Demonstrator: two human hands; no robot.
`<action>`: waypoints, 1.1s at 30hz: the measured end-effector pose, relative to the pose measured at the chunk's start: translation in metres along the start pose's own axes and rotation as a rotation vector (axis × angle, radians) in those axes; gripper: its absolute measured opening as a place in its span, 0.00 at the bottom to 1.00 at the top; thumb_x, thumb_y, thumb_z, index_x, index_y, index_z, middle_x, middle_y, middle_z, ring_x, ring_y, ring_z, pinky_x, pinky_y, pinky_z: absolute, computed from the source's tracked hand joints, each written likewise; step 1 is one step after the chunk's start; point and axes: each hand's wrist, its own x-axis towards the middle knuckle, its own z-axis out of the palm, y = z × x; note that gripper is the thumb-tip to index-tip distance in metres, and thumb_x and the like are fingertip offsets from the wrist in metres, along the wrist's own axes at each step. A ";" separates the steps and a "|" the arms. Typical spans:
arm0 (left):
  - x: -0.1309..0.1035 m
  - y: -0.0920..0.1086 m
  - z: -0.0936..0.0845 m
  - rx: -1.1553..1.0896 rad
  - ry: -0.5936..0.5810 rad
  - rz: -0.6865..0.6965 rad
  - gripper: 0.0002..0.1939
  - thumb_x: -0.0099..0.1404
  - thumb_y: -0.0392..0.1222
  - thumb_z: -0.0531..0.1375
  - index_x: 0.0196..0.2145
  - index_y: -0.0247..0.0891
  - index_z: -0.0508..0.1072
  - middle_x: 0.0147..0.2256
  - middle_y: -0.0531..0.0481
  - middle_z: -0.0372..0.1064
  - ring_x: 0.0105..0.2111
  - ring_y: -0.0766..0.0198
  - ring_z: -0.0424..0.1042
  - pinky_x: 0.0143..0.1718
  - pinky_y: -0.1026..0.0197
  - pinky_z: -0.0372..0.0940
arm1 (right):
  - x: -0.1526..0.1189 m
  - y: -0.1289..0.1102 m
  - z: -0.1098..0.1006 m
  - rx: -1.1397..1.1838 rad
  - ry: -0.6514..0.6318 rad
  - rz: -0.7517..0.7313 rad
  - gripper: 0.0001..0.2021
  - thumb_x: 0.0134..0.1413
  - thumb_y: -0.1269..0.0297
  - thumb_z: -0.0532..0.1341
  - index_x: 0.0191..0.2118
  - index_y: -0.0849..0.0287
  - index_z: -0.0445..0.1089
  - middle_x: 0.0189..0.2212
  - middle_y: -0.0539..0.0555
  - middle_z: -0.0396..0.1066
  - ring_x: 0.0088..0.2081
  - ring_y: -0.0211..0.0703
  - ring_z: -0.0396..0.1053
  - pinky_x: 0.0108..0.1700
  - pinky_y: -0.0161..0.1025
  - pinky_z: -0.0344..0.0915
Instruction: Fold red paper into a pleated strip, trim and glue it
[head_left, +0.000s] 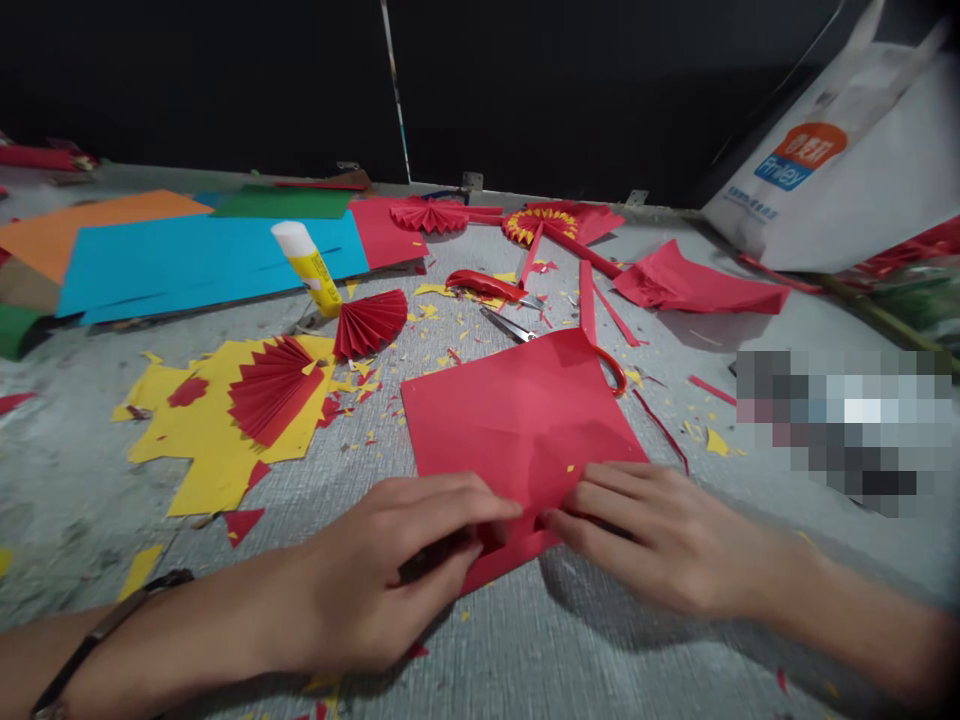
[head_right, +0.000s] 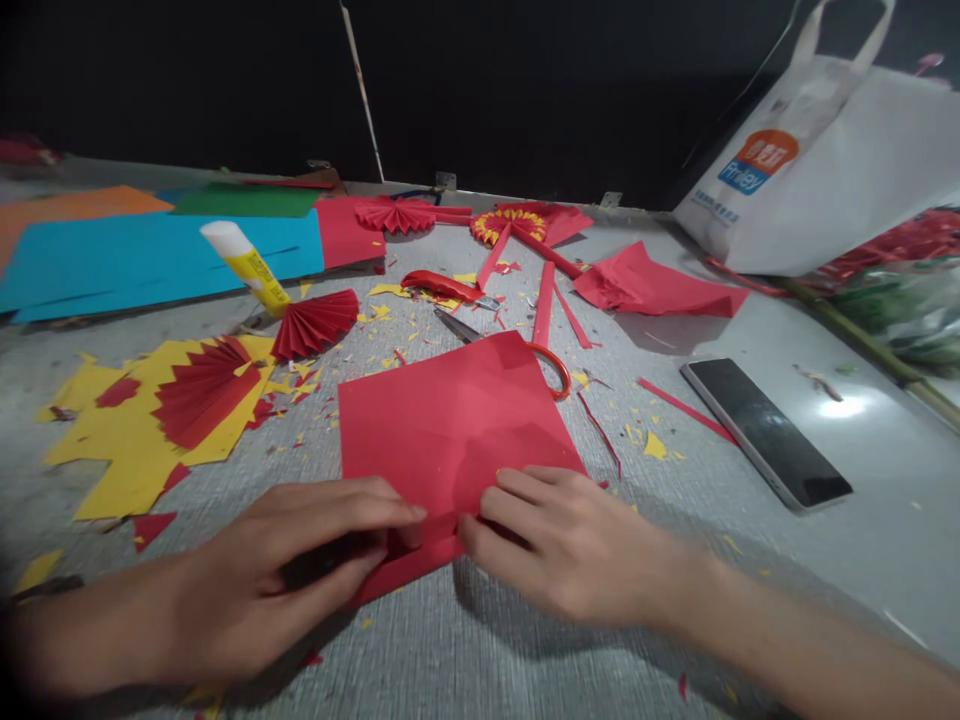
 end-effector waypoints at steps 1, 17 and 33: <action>0.000 -0.001 0.001 -0.003 -0.008 0.013 0.21 0.74 0.26 0.57 0.59 0.42 0.74 0.48 0.48 0.82 0.44 0.64 0.81 0.45 0.65 0.74 | 0.000 0.000 0.000 -0.003 0.007 0.006 0.16 0.81 0.73 0.51 0.48 0.62 0.78 0.38 0.57 0.79 0.35 0.44 0.73 0.38 0.42 0.70; 0.012 -0.008 -0.001 -0.129 -0.048 0.059 0.15 0.73 0.24 0.57 0.47 0.36 0.82 0.38 0.45 0.82 0.39 0.61 0.77 0.42 0.61 0.73 | 0.005 -0.005 -0.001 0.085 0.016 -0.002 0.17 0.82 0.71 0.52 0.45 0.60 0.79 0.44 0.58 0.81 0.40 0.45 0.75 0.45 0.44 0.74; 0.011 -0.009 -0.009 -0.112 -0.242 0.120 0.11 0.71 0.28 0.69 0.48 0.39 0.80 0.43 0.49 0.84 0.55 0.53 0.73 0.63 0.50 0.63 | 0.013 -0.029 0.001 0.270 0.089 -0.025 0.20 0.84 0.70 0.49 0.49 0.63 0.81 0.46 0.55 0.85 0.45 0.43 0.79 0.53 0.40 0.72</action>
